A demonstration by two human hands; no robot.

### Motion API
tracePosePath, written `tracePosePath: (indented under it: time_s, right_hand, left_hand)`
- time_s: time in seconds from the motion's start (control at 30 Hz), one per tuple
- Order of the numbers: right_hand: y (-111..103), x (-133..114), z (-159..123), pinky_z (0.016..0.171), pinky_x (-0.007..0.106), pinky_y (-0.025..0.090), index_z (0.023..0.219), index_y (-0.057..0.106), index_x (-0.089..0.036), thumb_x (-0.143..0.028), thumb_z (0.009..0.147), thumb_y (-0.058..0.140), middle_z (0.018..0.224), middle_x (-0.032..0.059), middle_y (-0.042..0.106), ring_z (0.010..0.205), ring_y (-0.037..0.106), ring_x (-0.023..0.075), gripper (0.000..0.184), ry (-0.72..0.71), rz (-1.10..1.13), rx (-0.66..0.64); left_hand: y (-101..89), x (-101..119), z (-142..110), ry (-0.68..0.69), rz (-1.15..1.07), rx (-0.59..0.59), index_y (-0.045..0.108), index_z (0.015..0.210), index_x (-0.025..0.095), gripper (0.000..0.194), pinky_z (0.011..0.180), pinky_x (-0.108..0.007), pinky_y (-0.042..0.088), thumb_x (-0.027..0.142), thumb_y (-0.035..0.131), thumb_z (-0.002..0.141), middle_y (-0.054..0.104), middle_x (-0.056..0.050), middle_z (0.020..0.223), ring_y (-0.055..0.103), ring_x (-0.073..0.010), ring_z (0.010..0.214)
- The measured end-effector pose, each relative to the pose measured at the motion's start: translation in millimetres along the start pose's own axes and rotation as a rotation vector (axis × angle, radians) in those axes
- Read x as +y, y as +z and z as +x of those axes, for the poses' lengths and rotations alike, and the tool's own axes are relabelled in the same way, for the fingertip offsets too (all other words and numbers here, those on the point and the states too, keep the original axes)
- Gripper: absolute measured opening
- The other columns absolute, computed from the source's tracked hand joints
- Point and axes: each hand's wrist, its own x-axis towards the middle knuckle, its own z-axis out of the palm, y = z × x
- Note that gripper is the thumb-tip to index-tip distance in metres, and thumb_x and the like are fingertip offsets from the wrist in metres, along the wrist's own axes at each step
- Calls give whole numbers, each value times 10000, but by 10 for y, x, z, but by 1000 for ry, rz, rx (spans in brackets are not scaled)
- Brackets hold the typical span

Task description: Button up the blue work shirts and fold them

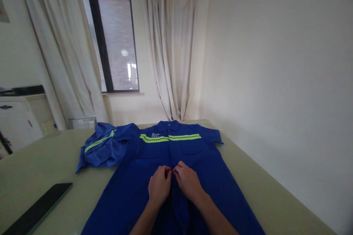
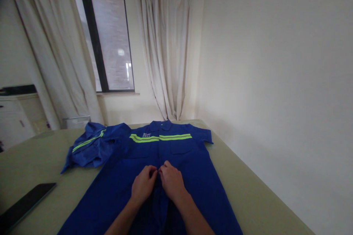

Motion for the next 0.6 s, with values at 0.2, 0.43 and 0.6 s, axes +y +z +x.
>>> tracePosePath:
  time_s: [0.2, 0.43, 0.6]
  right_hand:
    - [-34, 19, 10, 724, 218, 421, 976, 703, -274, -296, 1025, 472, 1034, -7, 668, 898, 667, 138, 237, 62, 71, 24]
    - [65, 54, 61, 797, 235, 446, 900, 706, -231, -326, 990, 510, 972, 27, 705, 919, 666, 170, 236, 135, 255, 112]
    - [13, 41, -4, 826, 281, 469, 1175, 628, -292, -168, 924, 473, 1074, 19, 726, 994, 686, 196, 321, 268, 227, 117]
  left_hand:
    - [16, -14, -8, 4, -75, 46, 663, 1067, 265, 229, 819, -267, 446, 302, 450, 991, 733, 0, 1110, 681, -171, 1012]
    - [52, -134, 43, 176, -142, 114, 686, 1060, 265, 333, 954, -269, 475, 196, 367, 995, 725, -5, 1177, 651, -153, 1115]
    - [227, -119, -119, 289, 144, 103, 570, 1397, 213, 451, 1216, -479, 290, 277, 413, 979, 531, -62, 1518, 427, -257, 1442]
